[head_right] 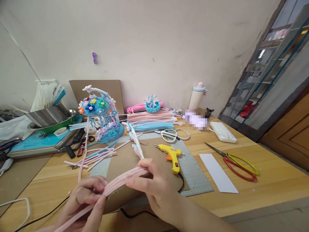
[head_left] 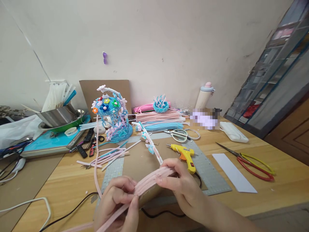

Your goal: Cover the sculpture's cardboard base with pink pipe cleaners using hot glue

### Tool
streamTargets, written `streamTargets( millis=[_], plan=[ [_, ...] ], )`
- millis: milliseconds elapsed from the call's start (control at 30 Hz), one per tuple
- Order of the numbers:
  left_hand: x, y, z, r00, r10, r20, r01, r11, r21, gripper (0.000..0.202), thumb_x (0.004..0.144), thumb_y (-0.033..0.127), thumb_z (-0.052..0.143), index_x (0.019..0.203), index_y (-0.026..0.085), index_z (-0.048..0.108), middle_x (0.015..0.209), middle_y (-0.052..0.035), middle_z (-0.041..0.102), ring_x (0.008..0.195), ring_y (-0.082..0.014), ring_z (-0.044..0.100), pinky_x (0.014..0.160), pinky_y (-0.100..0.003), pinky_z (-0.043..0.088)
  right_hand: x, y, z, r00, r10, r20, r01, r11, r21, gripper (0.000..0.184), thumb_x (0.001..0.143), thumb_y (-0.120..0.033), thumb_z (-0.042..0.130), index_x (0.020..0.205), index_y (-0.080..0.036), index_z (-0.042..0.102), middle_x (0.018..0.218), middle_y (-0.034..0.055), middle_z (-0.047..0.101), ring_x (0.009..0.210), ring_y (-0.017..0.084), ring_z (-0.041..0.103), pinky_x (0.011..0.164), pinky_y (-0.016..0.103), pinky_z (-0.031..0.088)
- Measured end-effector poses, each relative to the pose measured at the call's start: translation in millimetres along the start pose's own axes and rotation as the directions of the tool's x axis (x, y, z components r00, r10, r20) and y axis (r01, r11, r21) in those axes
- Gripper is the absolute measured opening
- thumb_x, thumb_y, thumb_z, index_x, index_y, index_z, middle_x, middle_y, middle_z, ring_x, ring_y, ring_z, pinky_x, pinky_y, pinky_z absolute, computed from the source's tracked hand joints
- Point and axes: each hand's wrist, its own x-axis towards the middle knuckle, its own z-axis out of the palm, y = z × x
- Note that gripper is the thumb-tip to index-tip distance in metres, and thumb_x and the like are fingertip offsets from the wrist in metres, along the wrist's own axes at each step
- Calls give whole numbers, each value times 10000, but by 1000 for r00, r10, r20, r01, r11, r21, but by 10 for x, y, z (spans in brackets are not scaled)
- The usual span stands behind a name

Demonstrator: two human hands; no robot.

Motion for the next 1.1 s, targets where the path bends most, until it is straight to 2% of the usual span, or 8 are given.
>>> streamTargets(
  millis=[133,233,367,533,667,833,933,1100],
  plan=[
    [-9,-8,-12,1000,-9,12,10,1000,-7,243,849,-21,557,810,219,552,916,11,562,870,-134,636,779,-257,552,-14,40,7,1000,-23,-1,23,996,-92,571,918,50,410,1345,-307,536,1289,45,419,1078,141,542,937,233,473],
    [-16,-1,-5,1000,2,22,-2,1000,6,239,846,-20,561,807,215,551,922,5,559,878,-138,636,781,-259,543,-17,52,6,1000,-27,4,27,995,-92,568,911,53,403,1338,-295,545,1295,46,422,1090,143,540,939,232,473],
    [-30,16,40,1000,27,-15,-26,1000,15,226,854,-8,553,797,210,557,915,0,551,874,-148,627,792,-282,537,-21,54,7,1000,-22,6,22,997,-77,583,909,56,392,1349,-298,539,1290,48,423,1072,143,546,932,235,482],
    [-41,16,50,998,38,-48,-36,999,33,222,860,2,565,790,213,550,914,-4,555,871,-154,623,804,-298,537,-31,74,16,999,-28,-31,28,999,-21,669,921,52,395,1457,-347,418,1250,54,459,1048,165,553,913,280,497],
    [-34,19,46,1000,30,10,-30,999,24,222,857,5,582,795,218,563,910,-5,571,870,-160,640,783,-290,549,-25,70,11,1000,20,13,-20,999,-30,594,935,32,399,1424,-291,493,1243,69,475,1076,169,553,937,274,496],
    [-31,63,118,989,-49,-139,49,999,-2,195,899,131,614,732,217,559,868,-4,573,821,-159,636,761,-284,540,4,66,16,1000,-4,-15,3,999,-36,560,937,23,395,1391,-280,524,1210,74,498,1042,168,569,915,277,520],
    [-28,64,113,995,-50,-84,50,999,-1,179,900,148,633,742,221,591,870,-16,596,826,-169,651,745,-284,555,12,75,26,1000,-16,-19,15,998,-53,569,947,10,387,1404,-306,507,1214,80,497,1049,176,580,901,297,538],
    [-46,17,46,995,-64,-72,65,998,9,192,901,122,625,744,225,586,878,-15,601,848,-166,654,761,-279,558,25,75,7,1000,22,1,-22,999,-35,541,970,-21,375,1400,-324,506,1201,85,512,1048,185,598,898,324,549]
  ],
)
